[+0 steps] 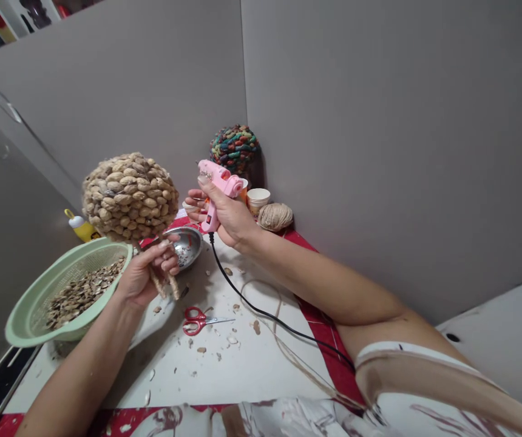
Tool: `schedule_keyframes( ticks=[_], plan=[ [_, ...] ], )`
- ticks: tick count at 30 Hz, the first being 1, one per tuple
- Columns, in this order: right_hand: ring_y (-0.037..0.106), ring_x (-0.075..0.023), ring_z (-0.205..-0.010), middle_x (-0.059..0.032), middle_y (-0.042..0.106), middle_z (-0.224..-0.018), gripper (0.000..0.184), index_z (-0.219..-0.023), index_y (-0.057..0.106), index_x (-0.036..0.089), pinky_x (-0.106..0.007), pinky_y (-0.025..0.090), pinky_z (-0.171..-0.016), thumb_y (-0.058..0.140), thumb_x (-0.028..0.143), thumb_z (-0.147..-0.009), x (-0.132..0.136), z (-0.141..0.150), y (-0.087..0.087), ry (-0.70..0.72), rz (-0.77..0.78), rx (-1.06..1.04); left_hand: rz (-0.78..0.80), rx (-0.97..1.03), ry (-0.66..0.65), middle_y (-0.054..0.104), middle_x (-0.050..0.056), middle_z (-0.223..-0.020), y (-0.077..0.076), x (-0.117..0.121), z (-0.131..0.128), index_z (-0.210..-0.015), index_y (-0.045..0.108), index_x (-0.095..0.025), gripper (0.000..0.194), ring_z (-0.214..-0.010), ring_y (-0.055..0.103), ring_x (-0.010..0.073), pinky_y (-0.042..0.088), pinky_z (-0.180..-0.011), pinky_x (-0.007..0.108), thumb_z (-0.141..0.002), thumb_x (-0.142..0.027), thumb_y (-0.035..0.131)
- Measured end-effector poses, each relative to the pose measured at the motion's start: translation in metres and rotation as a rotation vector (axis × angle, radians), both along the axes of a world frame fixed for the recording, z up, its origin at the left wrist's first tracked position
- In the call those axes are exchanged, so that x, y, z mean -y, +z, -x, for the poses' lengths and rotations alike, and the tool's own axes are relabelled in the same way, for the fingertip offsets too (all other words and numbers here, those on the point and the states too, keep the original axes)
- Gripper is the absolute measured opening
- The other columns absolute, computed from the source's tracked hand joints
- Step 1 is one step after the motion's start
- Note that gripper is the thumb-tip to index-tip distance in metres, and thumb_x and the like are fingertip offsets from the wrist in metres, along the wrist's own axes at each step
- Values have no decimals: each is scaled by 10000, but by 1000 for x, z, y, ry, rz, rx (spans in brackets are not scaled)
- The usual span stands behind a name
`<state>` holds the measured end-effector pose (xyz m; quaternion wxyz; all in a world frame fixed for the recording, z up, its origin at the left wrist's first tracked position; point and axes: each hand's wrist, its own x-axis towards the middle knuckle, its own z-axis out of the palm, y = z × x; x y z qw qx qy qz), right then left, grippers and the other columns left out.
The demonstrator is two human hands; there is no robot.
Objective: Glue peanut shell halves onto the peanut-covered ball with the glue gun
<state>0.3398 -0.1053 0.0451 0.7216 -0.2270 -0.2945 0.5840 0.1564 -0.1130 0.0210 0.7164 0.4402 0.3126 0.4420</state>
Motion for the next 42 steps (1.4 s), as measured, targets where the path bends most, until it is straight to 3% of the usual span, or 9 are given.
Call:
schedule_keyframes(
  ticks=[7,12,23,27,31,34,38,42],
  plan=[
    [634,-121,-787,16,656,-827,265,-915,577,197,-237,532,-694,773,359,-840,-1,-3,2,-93,13,41,182,29,-42,456,-38,-590,3,14,-3,-959,716,-59,191,-480,499,68,496,-459,167,-776,-95,677],
    [593,-76,-683,21,625,-753,190,-832,575,164,-176,484,-591,696,293,-903,-9,-5,-3,-85,84,81,404,108,-33,531,-9,-626,6,18,-6,-1009,676,-52,207,-495,558,65,541,-492,149,-832,-54,569],
    [523,-65,-561,22,565,-658,230,-771,573,126,-214,498,-564,661,263,-935,-47,-8,-39,-9,337,165,447,44,16,705,60,-736,-15,-3,-7,-1124,681,-82,308,-599,696,101,597,-590,134,-837,-38,579],
    [608,-89,-744,-19,631,-896,213,-1026,624,107,-237,556,-674,620,315,-980,-57,-8,-55,1,421,221,454,54,21,725,96,-739,-17,-6,-7,-1120,685,-45,283,-581,700,125,600,-540,174,-928,-179,526],
    [644,-168,-1001,-86,631,-1166,337,-1227,600,127,-352,587,-856,603,365,-989,-61,-7,-63,10,460,266,455,50,-30,738,134,-706,-16,0,-1,-1077,709,-4,536,-563,714,171,612,-523,242,-1006,-447,415],
    [636,-189,-1064,-98,618,-1220,361,-1257,593,133,-390,577,-909,604,372,-987,-62,-8,-65,5,475,295,443,18,-147,768,166,-764,-20,10,12,-1053,736,-6,643,-610,741,212,628,-563,285,-944,-592,495],
    [632,-195,-1081,-100,614,-1235,365,-1261,592,135,-400,573,-924,606,373,-985,-64,-8,-70,11,498,333,416,-59,-277,781,177,-825,-28,28,39,-1026,774,-45,741,-658,751,245,632,-602,313,-751,-728,683],
    [629,-200,-1094,-103,609,-1246,376,-1273,587,137,-408,569,-933,606,378,-985,-64,-4,-78,47,519,361,292,-242,-139,755,151,-739,-37,42,56,-873,774,-91,607,-611,720,218,612,-581,297,-734,-681,739]
  ],
)
